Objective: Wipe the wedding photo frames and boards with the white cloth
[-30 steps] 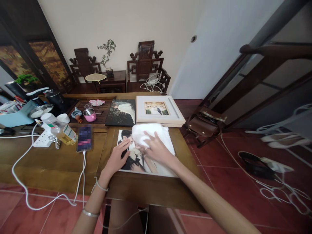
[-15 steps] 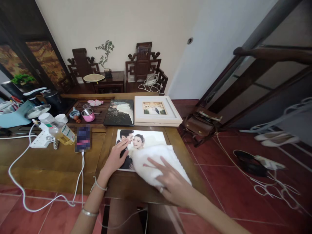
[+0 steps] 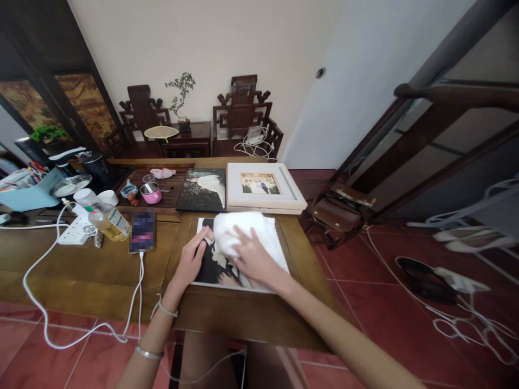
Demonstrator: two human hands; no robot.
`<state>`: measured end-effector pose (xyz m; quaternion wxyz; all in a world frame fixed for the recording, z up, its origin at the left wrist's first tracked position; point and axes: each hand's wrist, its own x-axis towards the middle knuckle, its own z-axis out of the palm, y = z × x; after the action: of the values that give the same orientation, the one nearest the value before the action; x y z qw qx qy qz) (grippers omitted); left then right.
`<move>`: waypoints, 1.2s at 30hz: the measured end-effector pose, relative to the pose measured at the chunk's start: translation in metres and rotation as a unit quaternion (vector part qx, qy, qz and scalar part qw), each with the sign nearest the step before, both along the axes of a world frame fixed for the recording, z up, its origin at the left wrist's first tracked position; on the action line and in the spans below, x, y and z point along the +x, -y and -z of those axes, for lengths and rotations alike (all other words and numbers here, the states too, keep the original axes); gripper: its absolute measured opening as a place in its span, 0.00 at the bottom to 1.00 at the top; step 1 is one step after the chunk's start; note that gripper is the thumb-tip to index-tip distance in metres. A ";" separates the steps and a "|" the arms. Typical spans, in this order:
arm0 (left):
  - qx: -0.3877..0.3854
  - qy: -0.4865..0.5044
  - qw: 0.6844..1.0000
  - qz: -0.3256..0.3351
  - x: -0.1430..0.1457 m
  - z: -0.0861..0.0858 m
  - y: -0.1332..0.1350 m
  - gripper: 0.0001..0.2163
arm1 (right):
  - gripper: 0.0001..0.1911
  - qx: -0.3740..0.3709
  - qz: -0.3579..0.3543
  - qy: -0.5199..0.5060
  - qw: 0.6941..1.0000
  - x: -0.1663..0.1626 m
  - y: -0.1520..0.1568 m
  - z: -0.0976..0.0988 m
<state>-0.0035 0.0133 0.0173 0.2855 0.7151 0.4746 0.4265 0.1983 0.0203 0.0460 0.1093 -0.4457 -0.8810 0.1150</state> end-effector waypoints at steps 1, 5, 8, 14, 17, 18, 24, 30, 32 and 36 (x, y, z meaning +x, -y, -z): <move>-0.003 0.013 1.000 -0.011 0.000 0.000 0.000 0.20 | 0.15 -0.001 -0.033 -0.005 0.999 -0.003 0.015 0.001; 0.002 0.001 1.000 -0.013 0.001 0.000 0.000 0.21 | 0.11 -0.025 -0.148 -0.021 0.988 0.000 0.074 0.002; 0.007 -0.051 0.999 0.005 0.002 0.003 0.000 0.20 | 0.11 -0.044 -0.162 -0.029 0.985 0.020 0.100 0.001; 0.017 -0.092 0.995 0.031 0.002 0.007 -0.002 0.19 | 0.11 0.000 -0.034 -0.031 0.999 0.061 0.094 0.003; 0.012 -0.084 0.996 0.030 0.002 0.007 -0.003 0.20 | 0.11 0.004 0.043 -0.014 0.999 0.061 0.074 0.003; 0.012 -0.078 0.996 0.029 0.002 0.007 -0.002 0.20 | 0.11 -0.001 0.066 -0.008 0.998 0.057 0.066 0.001; 0.030 -0.002 1.000 0.004 -0.002 0.004 0.001 0.22 | 0.15 -0.005 0.061 -0.011 0.998 -0.006 0.035 -0.009; -0.008 0.059 0.997 -0.039 -0.008 0.005 -0.001 0.24 | 0.13 -0.015 -0.137 -0.025 0.990 -0.037 0.058 -0.005; 0.010 0.031 0.999 -0.034 -0.006 0.003 -0.001 0.23 | 0.12 -0.022 -0.164 -0.040 0.985 -0.025 0.072 -0.003; 0.045 -0.058 0.997 0.009 0.000 0.001 0.002 0.18 | 0.12 -0.028 -0.139 -0.095 0.985 0.013 0.094 0.000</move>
<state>-0.0035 0.0116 0.0161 0.2283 0.7550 0.4644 0.4027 0.2111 -0.0739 0.0456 0.1634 -0.3088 -0.9163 0.1956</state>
